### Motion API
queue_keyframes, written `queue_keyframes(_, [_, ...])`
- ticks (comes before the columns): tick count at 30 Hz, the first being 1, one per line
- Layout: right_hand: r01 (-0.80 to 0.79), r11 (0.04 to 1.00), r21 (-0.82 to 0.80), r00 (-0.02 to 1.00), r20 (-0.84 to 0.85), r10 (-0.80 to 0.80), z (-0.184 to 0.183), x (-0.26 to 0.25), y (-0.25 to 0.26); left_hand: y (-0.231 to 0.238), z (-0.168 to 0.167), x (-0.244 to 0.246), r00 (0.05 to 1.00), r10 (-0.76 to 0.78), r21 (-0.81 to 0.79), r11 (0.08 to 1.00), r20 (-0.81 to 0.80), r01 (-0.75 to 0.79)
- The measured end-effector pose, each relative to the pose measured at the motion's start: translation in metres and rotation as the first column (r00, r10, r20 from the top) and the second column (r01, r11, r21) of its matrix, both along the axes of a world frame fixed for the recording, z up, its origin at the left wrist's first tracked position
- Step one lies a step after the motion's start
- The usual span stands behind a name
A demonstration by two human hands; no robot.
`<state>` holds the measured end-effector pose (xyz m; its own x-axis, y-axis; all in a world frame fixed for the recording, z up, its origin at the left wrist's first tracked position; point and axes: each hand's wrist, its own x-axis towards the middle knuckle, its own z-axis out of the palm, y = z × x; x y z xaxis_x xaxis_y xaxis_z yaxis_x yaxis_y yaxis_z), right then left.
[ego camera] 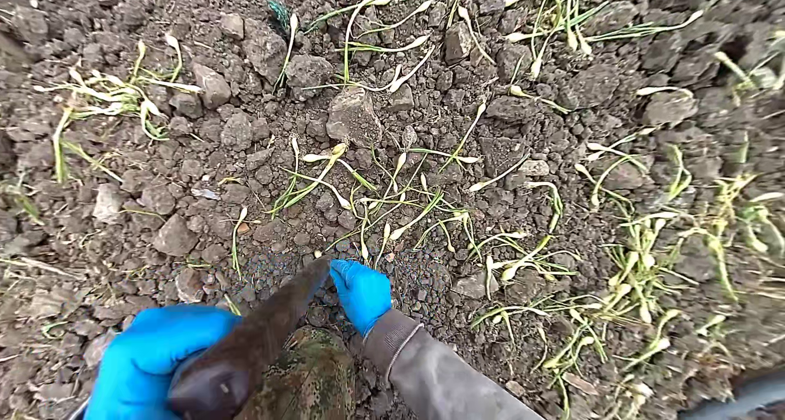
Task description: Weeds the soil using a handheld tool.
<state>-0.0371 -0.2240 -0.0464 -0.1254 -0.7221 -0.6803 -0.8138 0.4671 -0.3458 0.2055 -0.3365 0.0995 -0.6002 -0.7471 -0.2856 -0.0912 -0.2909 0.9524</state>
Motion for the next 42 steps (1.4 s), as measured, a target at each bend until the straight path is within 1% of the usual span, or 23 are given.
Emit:
queue_keyframes(2, [0.127,0.987,-0.101,0.992,0.036,-0.124,0.010,-0.022,0.009,0.004,-0.044,-0.048,0.991,-0.007,-0.047,0.999,0.134,0.013])
queue_keyframes(3, [0.162,0.976,-0.143,0.986,0.050,-0.157,0.014,-0.030,0.010,0.013,-0.074,-0.059,0.977,-0.024,-0.043,0.999,0.211,0.033])
queue_keyframes(5, [0.207,0.967,-0.145,0.978,0.061,-0.200,0.016,-0.037,0.001,0.023,-0.101,-0.062,0.962,-0.053,0.006,0.999,0.266,0.054])
queue_keyframes(6, [0.218,0.969,-0.118,0.975,0.061,-0.212,0.015,-0.036,-0.006,0.026,-0.103,-0.059,0.969,-0.042,0.041,0.999,0.244,0.034])
queue_keyframes(8, [0.169,0.984,-0.063,0.985,0.043,-0.166,0.008,-0.021,-0.012,0.036,-0.086,-0.047,0.982,0.021,0.120,0.992,0.189,-0.044])
queue_keyframes(11, [0.029,0.983,0.179,1.000,-0.003,-0.029,-0.013,0.010,-0.029,0.035,-0.059,-0.034,0.987,0.151,0.130,0.979,0.062,-0.158])
queue_keyframes(13, [-0.012,0.981,0.193,0.999,-0.042,0.020,-0.019,0.027,-0.029,0.035,-0.050,-0.023,0.980,0.199,0.091,0.976,-0.016,-0.197])
queue_keyframes(15, [0.041,0.985,0.165,0.997,-0.065,-0.031,-0.012,0.024,-0.025,0.032,-0.036,-0.019,0.974,0.217,0.085,0.974,-0.068,-0.211])
queue_keyframes(18, [0.101,0.993,0.066,0.995,-0.030,-0.099,0.005,-0.005,-0.009,0.012,-0.010,-0.030,0.991,0.113,0.048,0.993,-0.069,-0.110])
queue_keyframes(19, [0.124,0.992,0.014,0.992,0.010,-0.124,0.011,-0.015,-0.003,0.009,-0.014,-0.041,0.997,0.073,0.019,0.997,0.003,-0.073])
queue_keyframes(20, [0.150,0.988,-0.030,0.987,0.058,-0.148,0.017,-0.024,0.000,0.010,-0.032,-0.051,0.996,0.053,0.015,0.998,0.076,-0.055])
queue_keyframes(22, [0.232,0.969,-0.085,0.966,0.136,-0.219,0.028,-0.034,0.001,0.024,-0.091,-0.063,0.979,0.024,0.074,0.997,0.202,-0.039])
queue_keyframes(24, [0.324,0.940,-0.110,0.936,0.181,-0.302,0.030,-0.033,-0.006,0.032,-0.120,-0.056,0.980,0.079,0.154,0.982,0.182,-0.108])
queue_keyframes(26, [0.339,0.937,-0.085,0.931,0.171,-0.321,0.019,-0.025,-0.013,0.036,-0.118,-0.047,0.982,0.143,0.205,0.965,0.124,-0.166])
queue_keyframes(29, [0.209,0.973,0.099,0.976,0.044,-0.214,-0.016,0.000,-0.019,0.036,-0.087,-0.034,0.983,0.162,0.176,0.969,0.087,-0.175])
queue_keyframes(31, [0.062,0.982,0.180,0.998,-0.014,-0.060,-0.031,0.019,-0.017,0.036,-0.065,-0.023,0.979,0.203,0.155,0.967,0.015,-0.202])
queue_keyframes(32, [0.006,0.988,0.154,1.000,-0.021,-0.003,-0.034,0.026,-0.014,0.036,-0.062,-0.017,0.978,0.206,0.121,0.972,-0.016,-0.203])
queue_keyframes(34, [-0.011,0.998,-0.058,0.999,-0.039,0.009,-0.034,0.025,0.002,0.041,-0.072,-0.009,0.976,0.214,0.062,0.975,-0.046,-0.211])
queue_keyframes(36, [-0.083,0.954,-0.289,0.995,-0.083,0.061,-0.032,0.004,0.009,0.051,-0.096,-0.003,0.976,0.215,0.060,0.975,-0.038,-0.213])
queue_keyframes(37, [-0.148,0.914,-0.377,0.987,-0.118,0.111,-0.034,-0.013,0.006,0.054,-0.102,-0.001,0.975,0.222,0.107,0.970,-0.033,-0.217])
queue_keyframes(39, [-0.357,0.854,-0.378,0.932,-0.212,0.296,-0.035,-0.047,-0.015,0.045,-0.096,0.000,0.969,0.239,0.191,0.956,-0.056,-0.224])
queue_keyframes(41, [-0.593,0.760,-0.267,0.802,-0.285,0.526,-0.032,-0.074,-0.035,0.042,-0.083,0.000,0.960,0.267,0.216,0.945,-0.084,-0.245])
queue_keyframes(42, [-0.662,0.713,-0.232,0.746,-0.300,0.595,-0.031,-0.083,-0.047,0.043,-0.082,-0.001,0.953,0.289,0.209,0.941,-0.086,-0.267])
